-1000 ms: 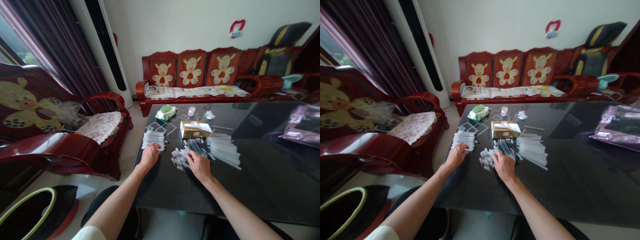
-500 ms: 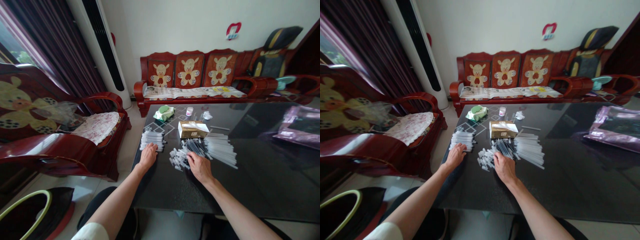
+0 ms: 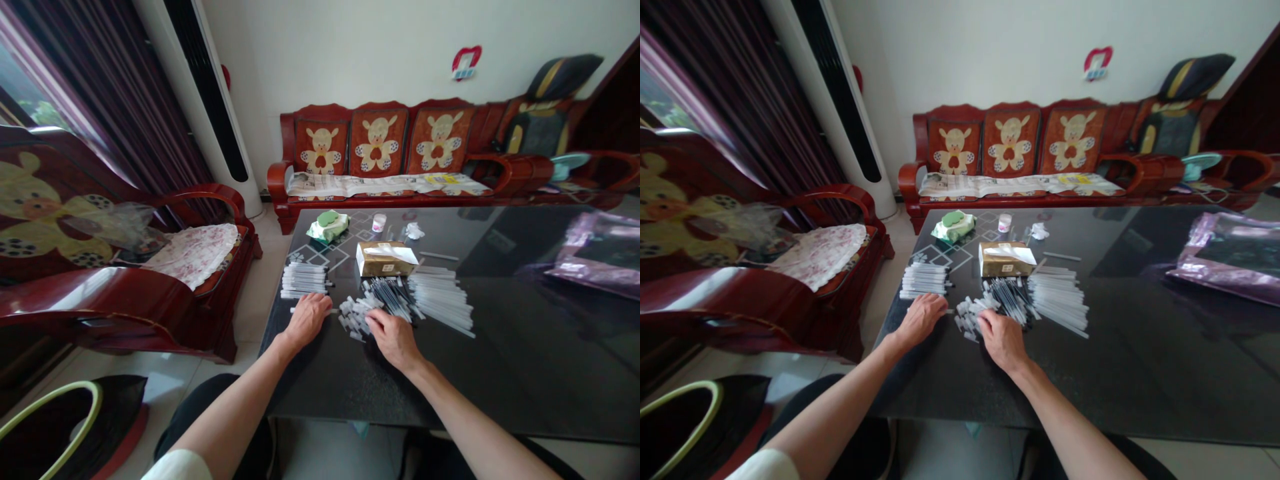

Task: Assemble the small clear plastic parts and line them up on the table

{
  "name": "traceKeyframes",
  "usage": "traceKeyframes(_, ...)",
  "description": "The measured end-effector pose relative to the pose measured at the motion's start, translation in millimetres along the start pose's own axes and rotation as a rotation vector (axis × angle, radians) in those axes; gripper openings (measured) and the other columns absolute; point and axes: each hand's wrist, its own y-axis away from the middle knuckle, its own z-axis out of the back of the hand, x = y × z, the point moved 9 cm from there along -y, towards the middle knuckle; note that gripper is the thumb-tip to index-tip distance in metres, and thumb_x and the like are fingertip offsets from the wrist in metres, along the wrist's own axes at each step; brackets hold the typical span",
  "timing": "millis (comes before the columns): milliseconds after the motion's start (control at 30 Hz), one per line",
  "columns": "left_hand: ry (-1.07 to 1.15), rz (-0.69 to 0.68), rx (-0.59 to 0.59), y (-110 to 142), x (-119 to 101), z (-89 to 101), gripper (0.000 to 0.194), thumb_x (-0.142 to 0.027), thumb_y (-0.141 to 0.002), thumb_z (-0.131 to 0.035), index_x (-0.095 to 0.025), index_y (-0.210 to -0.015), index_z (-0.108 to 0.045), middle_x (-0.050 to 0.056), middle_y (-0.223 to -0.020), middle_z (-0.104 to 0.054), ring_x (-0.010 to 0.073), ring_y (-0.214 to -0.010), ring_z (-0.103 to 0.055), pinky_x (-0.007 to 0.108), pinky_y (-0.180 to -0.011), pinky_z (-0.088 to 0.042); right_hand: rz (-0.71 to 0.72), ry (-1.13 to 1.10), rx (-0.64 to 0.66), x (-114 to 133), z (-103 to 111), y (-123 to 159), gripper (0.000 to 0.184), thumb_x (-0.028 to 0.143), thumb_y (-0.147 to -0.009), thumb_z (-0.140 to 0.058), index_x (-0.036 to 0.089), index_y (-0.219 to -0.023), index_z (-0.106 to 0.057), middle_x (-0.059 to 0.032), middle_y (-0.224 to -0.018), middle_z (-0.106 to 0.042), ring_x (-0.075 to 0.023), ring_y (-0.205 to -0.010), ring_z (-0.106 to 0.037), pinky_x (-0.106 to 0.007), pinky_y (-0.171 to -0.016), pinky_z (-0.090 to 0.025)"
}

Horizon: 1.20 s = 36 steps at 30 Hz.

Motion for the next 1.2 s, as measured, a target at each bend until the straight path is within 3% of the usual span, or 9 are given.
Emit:
traceKeyframes(167,0.010,-0.225,-0.051,7,-47,12.1,0.023,-0.030,-0.097,-0.039,-0.020,-0.096,-0.060,0.005,-0.086,-0.058,0.0199,-0.087,-0.052,0.033,-0.089,-0.035,-0.065,-0.358,0.182,11,-11,1,0.047,0.038,-0.095,-0.036,0.020,-0.058,-0.057,-0.0013,-0.048,-0.059,-0.0145,-0.048,-0.057,-0.027,-0.058,-0.044)
traceKeyframes(333,0.046,-0.327,-0.115,13,-65,18.5,0.025,-0.028,-0.097,-0.038,-0.020,-0.094,-0.061,0.005,-0.085,-0.059,0.0185,-0.086,-0.052,0.037,-0.101,-0.031,-0.203,-0.628,0.370,1,-36,6,0.040,0.045,-0.091,-0.044,0.016,-0.070,-0.062,-0.0006,-0.045,-0.058,-0.0089,-0.033,-0.044,-0.022,-0.037,-0.030)
traceKeyframes(467,0.222,-0.160,-0.265,13,-45,36.1,0.021,-0.031,-0.094,-0.046,-0.021,-0.102,-0.062,0.008,-0.103,-0.063,0.0209,-0.098,-0.054,0.037,-0.097,-0.036,-0.370,-0.814,0.329,-15,-45,7,0.039,0.050,-0.086,-0.051,0.015,-0.072,-0.061,-0.0007,-0.046,-0.058,-0.0063,-0.029,-0.038,-0.020,-0.032,-0.020)
traceKeyframes(533,0.379,-0.003,-0.328,13,-25,39.5,0.024,-0.035,-0.094,-0.047,-0.019,-0.095,-0.065,0.008,-0.095,-0.064,0.0204,-0.092,-0.057,0.033,-0.087,-0.042,-0.423,-0.887,0.251,-21,-41,6,0.039,0.051,-0.083,-0.054,0.014,-0.074,-0.062,-0.0004,-0.047,-0.058,-0.0061,-0.030,-0.038,-0.019,-0.031,-0.021)
traceKeyframes(633,0.756,0.201,-0.211,9,-2,15.1,0.037,-0.047,-0.091,-0.047,-0.016,-0.082,-0.065,0.004,-0.070,-0.063,0.0147,-0.064,-0.058,0.027,-0.063,-0.046,-0.436,-0.957,0.192,-20,-34,4,0.039,0.051,-0.081,-0.057,0.013,-0.076,-0.063,-0.0002,-0.049,-0.058,-0.0063,-0.032,-0.040,-0.019,-0.032,-0.022)
traceKeyframes(700,1.094,0.301,-0.083,7,2,-9.6,0.042,-0.053,-0.086,-0.053,-0.013,-0.087,-0.065,0.003,-0.070,-0.064,0.0122,-0.055,-0.057,0.024,-0.053,-0.046,-0.423,-0.985,0.212,-14,-33,5,0.038,0.051,-0.081,-0.057,0.014,-0.077,-0.063,-0.0001,-0.050,-0.059,-0.0061,-0.033,-0.041,-0.019,-0.033,-0.023)
traceKeyframes(833,1.563,0.356,-0.030,5,-2,-29.0,0.048,-0.055,-0.077,-0.065,-0.011,-0.097,-0.065,0.007,-0.078,-0.067,0.0133,-0.065,-0.064,0.025,-0.061,-0.052,-0.379,-0.988,0.309,-1,-38,7,0.037,0.050,-0.081,-0.059,0.013,-0.075,-0.062,-0.0001,-0.050,-0.061,-0.0049,-0.032,-0.040,-0.018,-0.033,-0.022)
traceKeyframes(1033,1.673,0.381,-0.055,5,0,-29.2,0.045,-0.052,-0.076,-0.068,-0.008,-0.089,-0.065,0.007,-0.069,-0.067,0.0135,-0.063,-0.065,0.024,-0.063,-0.053,-0.425,-1.070,0.413,3,-49,13,0.049,0.058,-0.086,-0.048,0.012,-0.078,-0.063,-0.0029,-0.050,-0.062,-0.0064,-0.032,-0.043,-0.018,-0.034,-0.028)
traceKeyframes(1200,1.672,0.389,-0.041,6,1,-31.3,0.046,-0.053,-0.076,-0.068,-0.009,-0.090,-0.065,0.008,-0.069,-0.069,0.0135,-0.062,-0.066,0.024,-0.063,-0.053,-0.406,-1.073,0.449,7,-50,13,0.047,0.056,-0.085,-0.050,0.012,-0.077,-0.063,-0.0027,-0.050,-0.062,-0.0070,-0.033,-0.045,-0.018,-0.034,-0.029)
